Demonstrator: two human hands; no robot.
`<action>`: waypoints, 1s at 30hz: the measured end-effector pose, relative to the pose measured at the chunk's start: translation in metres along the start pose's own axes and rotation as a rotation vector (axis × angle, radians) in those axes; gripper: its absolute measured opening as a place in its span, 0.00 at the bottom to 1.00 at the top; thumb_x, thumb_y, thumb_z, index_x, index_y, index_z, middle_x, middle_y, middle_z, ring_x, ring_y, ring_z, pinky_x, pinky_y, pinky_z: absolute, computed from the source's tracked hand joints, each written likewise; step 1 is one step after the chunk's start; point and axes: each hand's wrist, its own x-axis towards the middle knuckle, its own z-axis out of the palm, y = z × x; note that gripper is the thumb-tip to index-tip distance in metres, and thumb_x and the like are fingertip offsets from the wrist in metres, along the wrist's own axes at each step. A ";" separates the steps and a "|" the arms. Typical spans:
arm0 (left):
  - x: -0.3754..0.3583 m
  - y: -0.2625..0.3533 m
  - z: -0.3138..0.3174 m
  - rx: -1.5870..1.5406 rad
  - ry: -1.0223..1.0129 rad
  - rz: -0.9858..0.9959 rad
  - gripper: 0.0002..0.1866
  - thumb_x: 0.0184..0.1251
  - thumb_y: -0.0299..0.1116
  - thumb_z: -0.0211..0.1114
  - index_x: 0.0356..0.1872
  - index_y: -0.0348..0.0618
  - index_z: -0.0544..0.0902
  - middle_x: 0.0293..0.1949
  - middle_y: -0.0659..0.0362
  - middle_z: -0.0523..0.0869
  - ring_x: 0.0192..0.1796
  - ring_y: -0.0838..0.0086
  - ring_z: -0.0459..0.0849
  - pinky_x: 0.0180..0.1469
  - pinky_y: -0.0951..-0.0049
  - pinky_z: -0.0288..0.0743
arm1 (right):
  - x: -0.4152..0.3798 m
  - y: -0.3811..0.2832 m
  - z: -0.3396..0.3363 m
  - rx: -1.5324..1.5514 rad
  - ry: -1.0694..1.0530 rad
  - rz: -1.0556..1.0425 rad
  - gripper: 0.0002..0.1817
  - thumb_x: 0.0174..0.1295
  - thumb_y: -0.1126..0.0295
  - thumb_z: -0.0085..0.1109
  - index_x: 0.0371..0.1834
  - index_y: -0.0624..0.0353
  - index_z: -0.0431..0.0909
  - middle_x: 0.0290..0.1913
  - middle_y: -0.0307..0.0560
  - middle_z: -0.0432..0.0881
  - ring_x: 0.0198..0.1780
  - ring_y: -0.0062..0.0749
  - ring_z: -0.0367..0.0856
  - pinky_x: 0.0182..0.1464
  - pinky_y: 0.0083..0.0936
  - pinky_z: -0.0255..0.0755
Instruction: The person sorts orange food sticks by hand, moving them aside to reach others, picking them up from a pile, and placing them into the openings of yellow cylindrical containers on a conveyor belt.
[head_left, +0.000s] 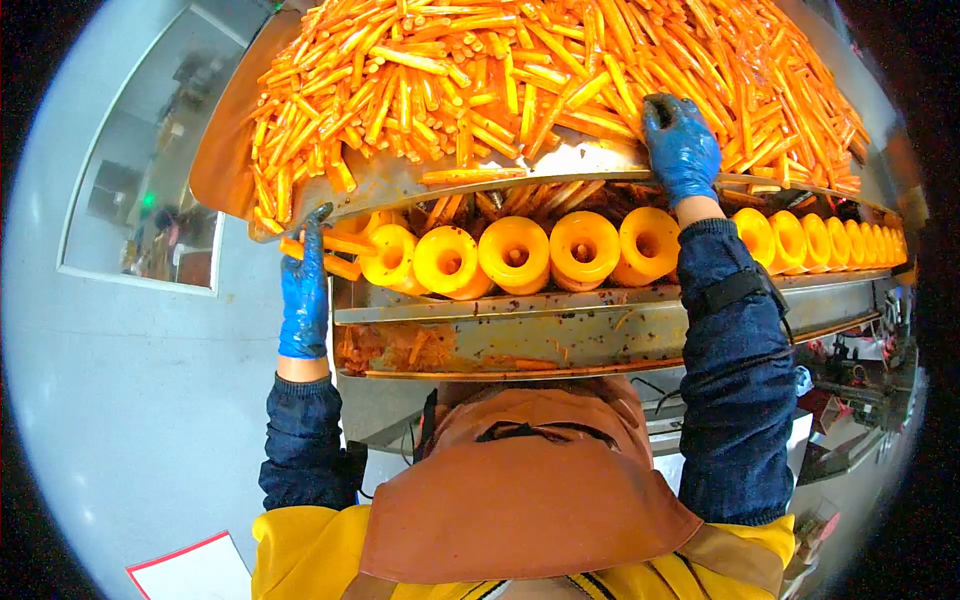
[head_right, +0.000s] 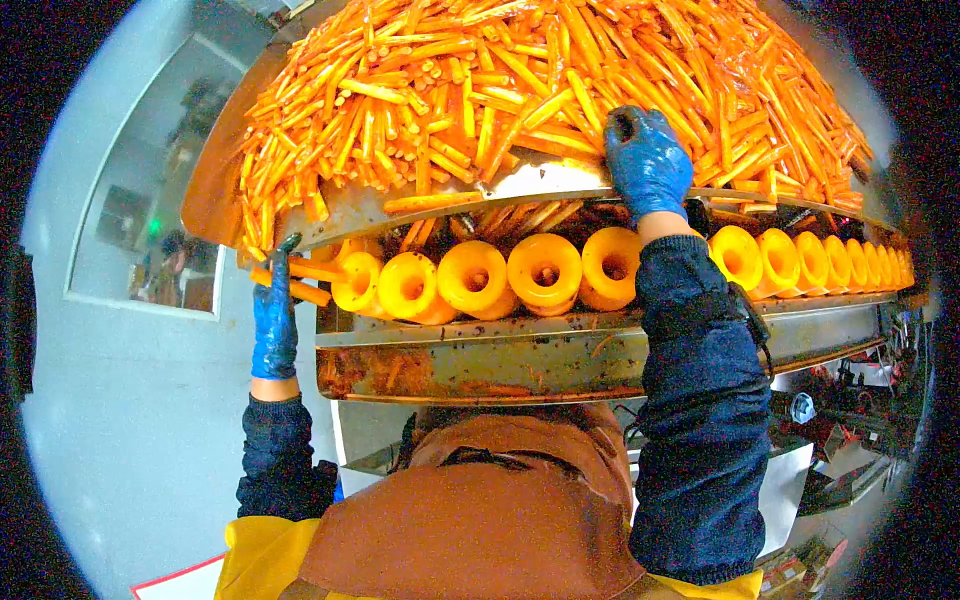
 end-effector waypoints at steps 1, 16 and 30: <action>0.004 0.001 -0.003 0.045 0.055 -0.055 0.23 0.74 0.53 0.52 0.54 0.45 0.80 0.33 0.65 0.79 0.31 0.83 0.73 0.29 0.82 0.63 | 0.000 0.000 0.001 0.003 -0.001 -0.002 0.14 0.62 0.54 0.54 0.41 0.48 0.83 0.46 0.50 0.82 0.48 0.48 0.80 0.51 0.41 0.74; 0.021 -0.026 0.002 0.158 -0.014 0.199 0.18 0.73 0.40 0.57 0.51 0.35 0.80 0.40 0.59 0.84 0.40 0.75 0.80 0.45 0.73 0.75 | 0.001 0.003 0.003 0.009 0.028 -0.030 0.14 0.62 0.55 0.54 0.41 0.48 0.83 0.45 0.50 0.82 0.47 0.49 0.81 0.50 0.40 0.74; 0.016 -0.009 0.003 -0.319 -0.130 -0.177 0.19 0.61 0.29 0.69 0.54 0.39 0.79 0.43 0.61 0.84 0.41 0.80 0.81 0.40 0.78 0.77 | 0.001 0.006 0.004 -0.012 0.026 -0.039 0.14 0.62 0.54 0.54 0.42 0.47 0.83 0.46 0.49 0.82 0.47 0.47 0.81 0.50 0.41 0.75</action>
